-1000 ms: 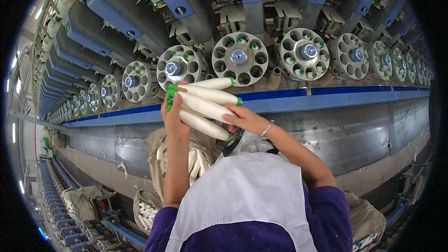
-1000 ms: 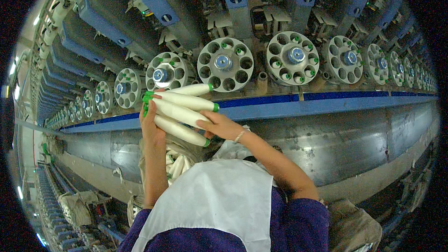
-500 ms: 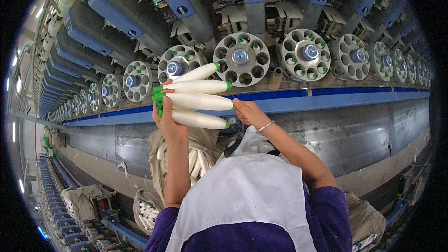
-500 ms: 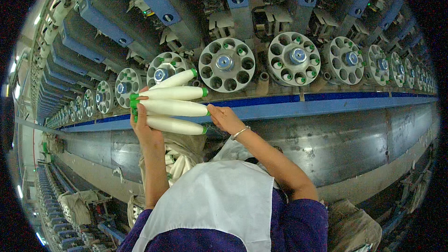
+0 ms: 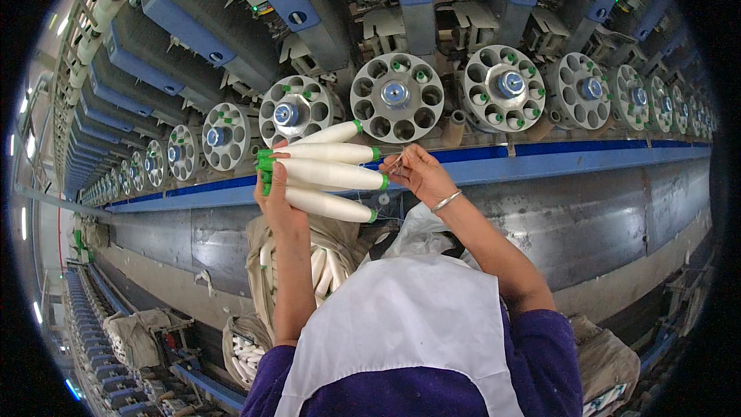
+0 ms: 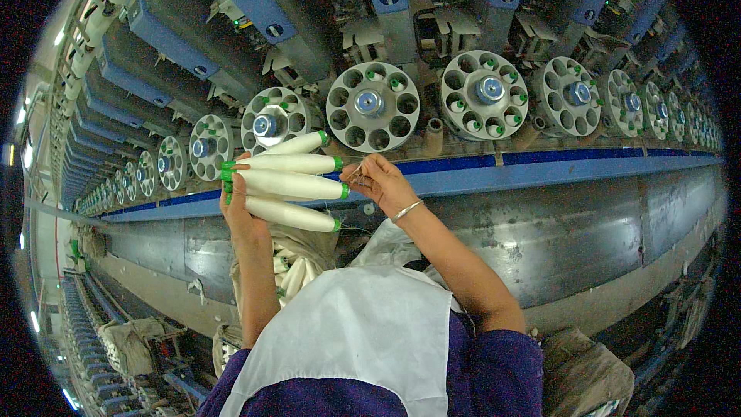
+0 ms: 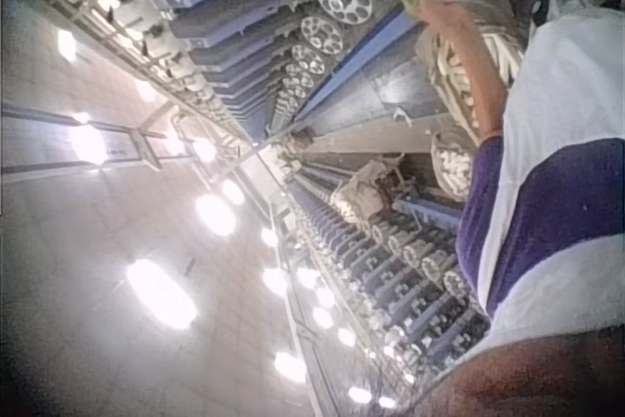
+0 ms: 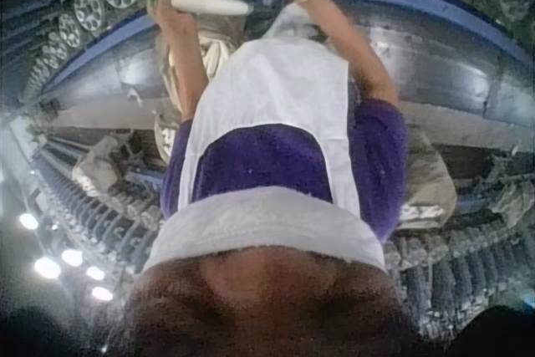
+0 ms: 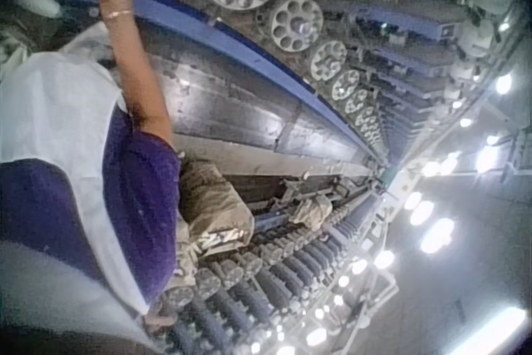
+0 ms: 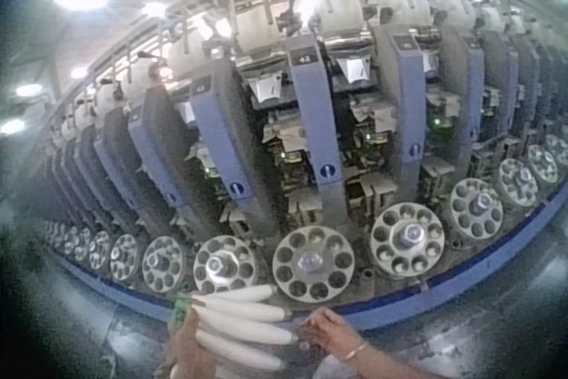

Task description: The person repeatedly picks white thread spools from a large sack and places them into empty slots on rotating spool holders along a textile machine line. The person carries several spools at once and inserts them one by one into the holders.

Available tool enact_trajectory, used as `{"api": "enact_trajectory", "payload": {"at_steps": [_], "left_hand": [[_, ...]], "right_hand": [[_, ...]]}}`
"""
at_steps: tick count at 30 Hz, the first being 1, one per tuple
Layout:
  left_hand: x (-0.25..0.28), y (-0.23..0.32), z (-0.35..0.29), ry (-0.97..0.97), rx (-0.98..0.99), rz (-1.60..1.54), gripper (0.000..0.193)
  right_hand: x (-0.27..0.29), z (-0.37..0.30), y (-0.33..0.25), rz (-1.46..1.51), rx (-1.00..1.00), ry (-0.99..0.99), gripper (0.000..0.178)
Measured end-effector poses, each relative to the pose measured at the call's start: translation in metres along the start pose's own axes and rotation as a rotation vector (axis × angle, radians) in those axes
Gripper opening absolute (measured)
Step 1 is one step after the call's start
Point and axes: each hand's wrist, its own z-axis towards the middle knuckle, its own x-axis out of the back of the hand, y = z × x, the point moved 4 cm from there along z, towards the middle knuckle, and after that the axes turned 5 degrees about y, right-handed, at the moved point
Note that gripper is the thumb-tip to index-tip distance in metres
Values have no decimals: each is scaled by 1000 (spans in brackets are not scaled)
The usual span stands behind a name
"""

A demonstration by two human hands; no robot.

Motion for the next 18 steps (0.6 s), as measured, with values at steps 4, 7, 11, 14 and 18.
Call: {"api": "enact_trajectory", "payload": {"at_steps": [4,7,11,14,18], "left_hand": [[0,-5,-2,13,87,-5,28],[-3,-10,-8,8,98,-45,29],[-22,-25,-19,-28,108,-8,26],[-50,-35,-31,-115,25,77,23],[-104,-38,-62,-381,-602,735,17]], "right_hand": [[7,3,7,-222,35,11,21],[6,4,4,-450,145,1,21],[-5,-12,-13,-1186,602,76,12],[-5,-26,-23,-1496,847,130,11],[34,-25,-39,-1454,733,263,11]]}}
